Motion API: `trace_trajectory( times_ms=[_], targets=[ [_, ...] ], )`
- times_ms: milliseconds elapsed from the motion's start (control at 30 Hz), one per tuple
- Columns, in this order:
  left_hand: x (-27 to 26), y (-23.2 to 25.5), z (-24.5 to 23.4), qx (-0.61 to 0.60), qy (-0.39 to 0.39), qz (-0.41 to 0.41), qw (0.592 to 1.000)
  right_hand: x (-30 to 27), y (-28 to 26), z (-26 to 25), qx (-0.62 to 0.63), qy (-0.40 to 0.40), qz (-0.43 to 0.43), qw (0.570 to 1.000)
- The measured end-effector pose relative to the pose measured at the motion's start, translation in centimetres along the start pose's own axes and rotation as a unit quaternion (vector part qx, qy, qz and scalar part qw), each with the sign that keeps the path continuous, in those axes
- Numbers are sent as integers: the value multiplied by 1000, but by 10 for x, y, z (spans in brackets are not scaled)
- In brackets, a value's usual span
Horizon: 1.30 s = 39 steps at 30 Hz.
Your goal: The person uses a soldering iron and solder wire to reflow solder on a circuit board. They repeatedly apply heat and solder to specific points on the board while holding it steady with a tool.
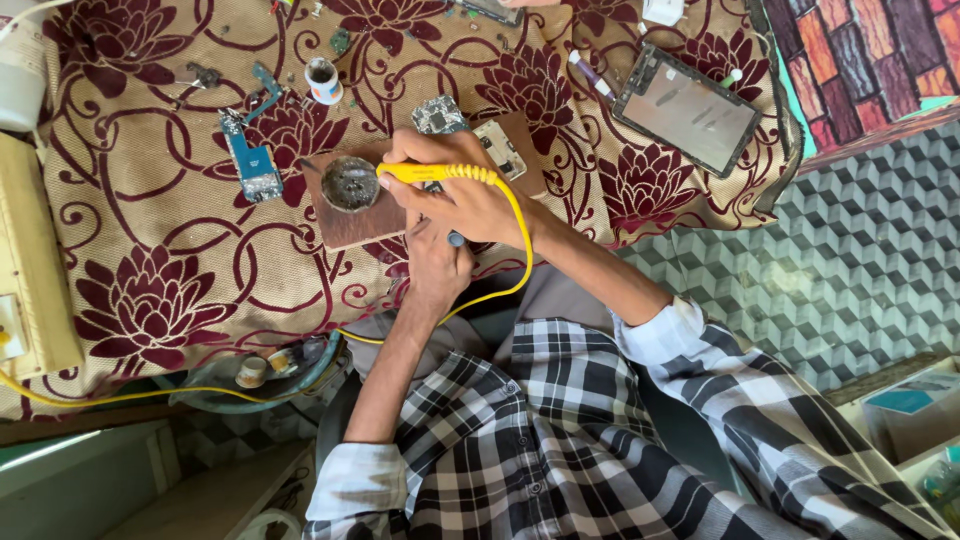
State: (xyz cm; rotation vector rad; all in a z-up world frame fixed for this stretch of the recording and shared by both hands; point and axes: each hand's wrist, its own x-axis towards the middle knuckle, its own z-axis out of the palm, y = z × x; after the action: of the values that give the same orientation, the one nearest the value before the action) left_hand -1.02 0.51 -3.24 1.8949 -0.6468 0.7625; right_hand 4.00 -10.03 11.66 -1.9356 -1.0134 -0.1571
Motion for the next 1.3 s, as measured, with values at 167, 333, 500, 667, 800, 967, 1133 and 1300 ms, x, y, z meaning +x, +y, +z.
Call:
trace_trajectory(
  times_ms=[167, 333, 500, 667, 800, 967, 1133, 1300],
  targets=[
    [3, 2, 0, -12, -21, -35, 999, 0, 4, 2, -22, -14, 19, 999],
    [6, 6, -2, -3, -9, -7, 1000, 2, 11, 2, -10, 8, 27, 1000],
    [2, 3, -1, 3, -11, -9, 1000, -2, 10, 2, 15, 8, 17, 1000],
    [-3, -1, 1, -14, -33, -45, 998, 0, 11, 9, -15, 6, 25, 1000],
    [-2, 1, 0, 3, -32, -31, 999, 2, 13, 5, -7, 12, 30, 999],
    [2, 4, -2, 13, -41, -34, 998, 2, 9, 3, -7, 14, 40, 999],
    [1, 1, 0, 28, -1, 27, 999, -1, 11, 7, -16, -13, 26, 999],
    [-1, 3, -2, -6, -50, -44, 998, -8, 17, 12, 156, 25, 79, 984]
  ],
)
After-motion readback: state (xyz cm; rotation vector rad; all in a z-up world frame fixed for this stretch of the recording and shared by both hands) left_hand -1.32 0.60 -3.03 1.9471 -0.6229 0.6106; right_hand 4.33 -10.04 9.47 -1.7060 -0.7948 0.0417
